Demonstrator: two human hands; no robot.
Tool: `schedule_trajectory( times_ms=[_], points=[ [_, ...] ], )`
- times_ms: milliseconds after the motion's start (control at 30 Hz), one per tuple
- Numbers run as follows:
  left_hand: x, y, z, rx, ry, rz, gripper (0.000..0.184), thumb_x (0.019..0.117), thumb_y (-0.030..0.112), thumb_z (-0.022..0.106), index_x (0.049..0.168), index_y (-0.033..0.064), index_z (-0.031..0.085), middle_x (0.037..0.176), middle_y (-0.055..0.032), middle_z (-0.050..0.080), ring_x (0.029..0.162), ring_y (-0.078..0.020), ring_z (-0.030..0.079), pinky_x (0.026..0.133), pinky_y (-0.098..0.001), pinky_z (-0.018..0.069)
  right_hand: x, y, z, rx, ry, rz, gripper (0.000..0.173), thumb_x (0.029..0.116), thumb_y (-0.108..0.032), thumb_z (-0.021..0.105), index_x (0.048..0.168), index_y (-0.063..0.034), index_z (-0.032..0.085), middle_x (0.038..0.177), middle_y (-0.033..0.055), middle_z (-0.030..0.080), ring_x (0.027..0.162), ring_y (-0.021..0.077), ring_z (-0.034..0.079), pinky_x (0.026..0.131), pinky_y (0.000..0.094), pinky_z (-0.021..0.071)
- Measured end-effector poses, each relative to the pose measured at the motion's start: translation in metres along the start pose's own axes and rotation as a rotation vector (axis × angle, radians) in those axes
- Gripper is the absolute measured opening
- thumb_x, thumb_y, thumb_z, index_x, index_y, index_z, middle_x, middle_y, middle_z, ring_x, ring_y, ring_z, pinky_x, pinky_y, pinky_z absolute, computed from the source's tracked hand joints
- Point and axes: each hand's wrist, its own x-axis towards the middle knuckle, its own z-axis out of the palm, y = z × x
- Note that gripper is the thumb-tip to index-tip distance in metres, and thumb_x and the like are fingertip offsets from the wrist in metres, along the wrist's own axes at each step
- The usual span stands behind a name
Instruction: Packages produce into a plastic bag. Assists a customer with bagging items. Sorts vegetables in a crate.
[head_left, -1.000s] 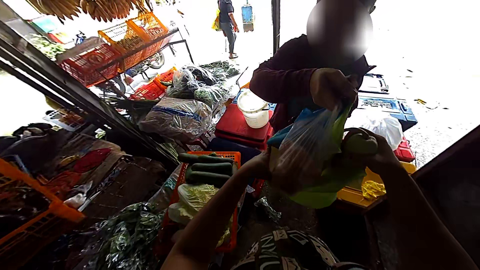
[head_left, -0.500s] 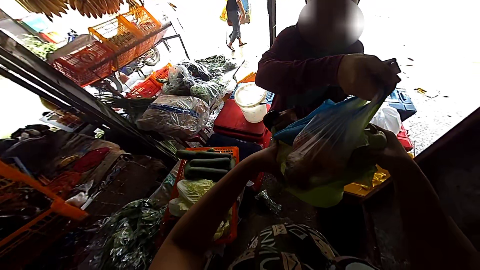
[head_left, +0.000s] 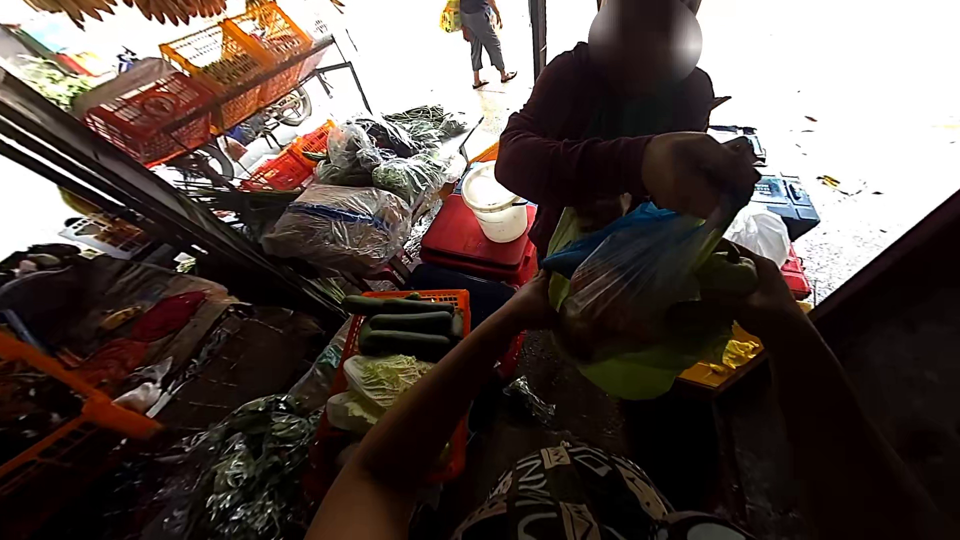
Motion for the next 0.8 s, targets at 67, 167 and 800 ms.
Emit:
schedule_trajectory(
  times_ms=[67,167,800],
  points=[
    [0.005,-0.010,0.017,0.020,-0.026,-0.036,0.096,0.0730,-0.002,0.081,0.156,-0.0010,0.031,0.157,-0.0235,0.038,0.143,-0.0346,0.042,0.116,-0.0504,0.0386,-0.003,0.013,0.003,0.023,-0.010,0.027,0.072,0.0595,-0.031,0.086,0.123,-0.0055,0.063,0.103,-0.0038,0.071,0.093,0.0011,0.069,0.085,0.0227,0.0591],
    [0.013,-0.024,0.041,0.100,-0.080,-0.064,0.094,0.0731,0.004,0.084,0.153,-0.0049,0.035,0.156,-0.0258,0.039,0.144,-0.0367,0.041,0.117,-0.0499,0.0371,-0.006,0.022,0.006,0.031,-0.057,0.039,0.066,0.0621,-0.030,0.085,0.120,-0.0058,0.064,0.101,-0.0028,0.072,0.091,0.0039,0.070,0.084,0.0250,0.0599],
    [0.040,-0.013,0.034,0.187,-0.117,0.055,0.078,0.0804,0.002,0.081,0.147,-0.0055,0.043,0.156,-0.0241,0.041,0.147,-0.0381,0.037,0.117,-0.0524,0.0348,-0.043,0.023,0.004,0.002,0.106,0.230,0.059,0.0652,-0.031,0.085,0.117,-0.0103,0.066,0.097,0.0001,0.073,0.086,0.0092,0.072,0.078,0.0314,0.0624]
  ],
)
